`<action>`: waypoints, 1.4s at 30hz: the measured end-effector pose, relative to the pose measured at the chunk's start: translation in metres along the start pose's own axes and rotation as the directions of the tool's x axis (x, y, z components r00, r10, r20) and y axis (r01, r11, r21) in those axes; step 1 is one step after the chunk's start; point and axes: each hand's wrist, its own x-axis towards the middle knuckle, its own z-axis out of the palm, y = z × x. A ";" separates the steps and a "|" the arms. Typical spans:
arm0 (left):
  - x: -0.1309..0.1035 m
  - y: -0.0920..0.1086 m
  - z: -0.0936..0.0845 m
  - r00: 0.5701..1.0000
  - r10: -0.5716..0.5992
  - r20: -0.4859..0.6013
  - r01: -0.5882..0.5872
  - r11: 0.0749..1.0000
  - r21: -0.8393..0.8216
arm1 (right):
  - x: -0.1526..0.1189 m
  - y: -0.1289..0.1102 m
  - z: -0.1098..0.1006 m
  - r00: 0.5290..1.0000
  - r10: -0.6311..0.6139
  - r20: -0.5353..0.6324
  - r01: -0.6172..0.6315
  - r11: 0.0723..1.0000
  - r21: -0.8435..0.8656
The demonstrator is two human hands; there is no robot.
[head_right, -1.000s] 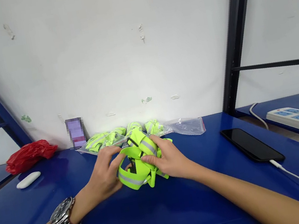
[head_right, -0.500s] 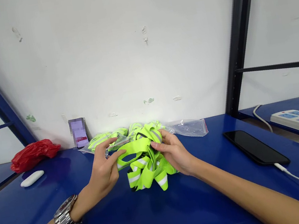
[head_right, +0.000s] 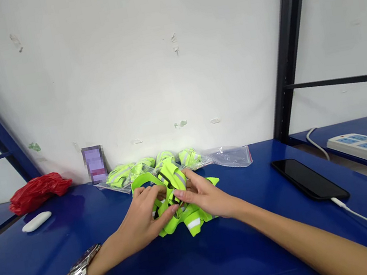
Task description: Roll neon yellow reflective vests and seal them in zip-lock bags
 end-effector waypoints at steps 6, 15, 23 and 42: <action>-0.004 -0.005 0.003 0.997 0.014 0.077 -0.007 0.996 -0.094 | 0.006 0.000 -0.007 0.997 0.016 -0.075 -0.008 0.993 0.115; -0.001 -0.027 -0.001 0.967 -0.130 -0.217 0.124 0.991 -0.042 | 0.016 -0.005 -0.043 0.870 0.037 -0.491 -0.110 0.987 -0.121; 0.009 -0.044 -0.017 0.808 -0.449 -0.382 0.284 0.864 -0.416 | 0.014 -0.008 -0.066 0.790 -0.342 -0.509 -0.238 0.594 -0.768; 0.115 -0.082 -0.094 0.565 -0.558 -0.607 -0.014 0.730 -0.684 | 0.064 -0.060 -0.025 0.989 -0.143 0.027 0.093 0.482 -0.871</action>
